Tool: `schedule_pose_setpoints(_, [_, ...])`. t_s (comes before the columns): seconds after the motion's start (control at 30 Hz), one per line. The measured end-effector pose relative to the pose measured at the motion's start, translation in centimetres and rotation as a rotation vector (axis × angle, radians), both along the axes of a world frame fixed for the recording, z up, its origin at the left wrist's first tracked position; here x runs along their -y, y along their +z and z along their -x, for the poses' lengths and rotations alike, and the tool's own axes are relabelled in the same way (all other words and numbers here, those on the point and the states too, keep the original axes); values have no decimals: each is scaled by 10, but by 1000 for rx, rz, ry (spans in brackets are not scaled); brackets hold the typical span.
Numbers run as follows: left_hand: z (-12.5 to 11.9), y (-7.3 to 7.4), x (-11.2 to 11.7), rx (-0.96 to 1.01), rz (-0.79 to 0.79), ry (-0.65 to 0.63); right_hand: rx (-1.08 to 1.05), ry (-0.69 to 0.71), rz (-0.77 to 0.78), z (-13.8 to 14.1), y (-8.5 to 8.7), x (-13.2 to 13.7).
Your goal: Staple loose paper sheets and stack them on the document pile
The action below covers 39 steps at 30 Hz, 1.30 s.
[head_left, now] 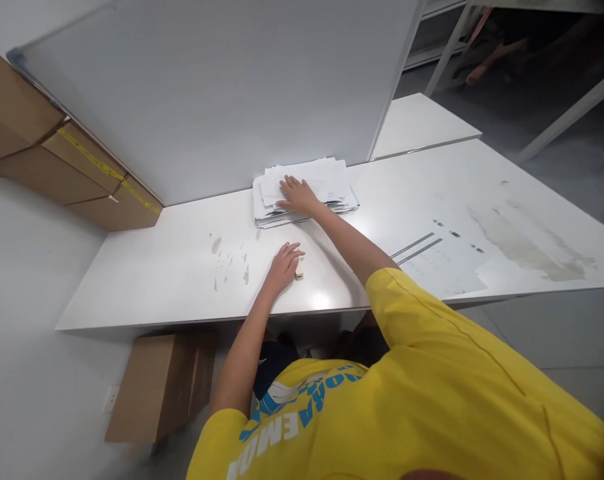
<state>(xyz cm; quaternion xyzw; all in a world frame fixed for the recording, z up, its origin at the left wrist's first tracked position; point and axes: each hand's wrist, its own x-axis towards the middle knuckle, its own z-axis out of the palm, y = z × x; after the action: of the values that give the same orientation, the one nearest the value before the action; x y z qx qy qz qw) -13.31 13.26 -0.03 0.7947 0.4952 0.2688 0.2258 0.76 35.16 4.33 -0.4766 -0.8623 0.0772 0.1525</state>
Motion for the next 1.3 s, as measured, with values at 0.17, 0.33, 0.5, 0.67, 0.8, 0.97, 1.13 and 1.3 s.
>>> schedule_pose_setpoints(0.17, [-2, 1, -1, 5, -5, 15, 83, -47, -41, -49, 10, -6])
schedule_pose_setpoints(0.33, [-2, 3, 0, 7, 2, 20, 174, -57, -74, -69, 22, -8])
schedule_pose_setpoints(0.5, [0, 2, -1, 7, -16, 20, 216, -4, -85, -62, 29, 2])
schedule_pose_setpoints(0.67, [0, 0, -6, 7, -45, 7, 182, 19, -61, -56, 39, 25])
schedule_pose_setpoints(0.8, [1, 1, -12, -10, -51, 2, -120, 27, -69, -102, 53, 60])
schedule_pose_setpoints(0.97, [1, 2, -21, 23, -75, -20, -595, -280, 200, -208, 31, 179])
schedule_pose_setpoints(1.13, [-2, 2, -18, 129, -32, 48, -508, -462, 3, -287, -33, 327])
schedule_pose_setpoints(1.3, [-9, 2, -14, 100, -89, 45, -344, -484, -9, -294, -72, 387])
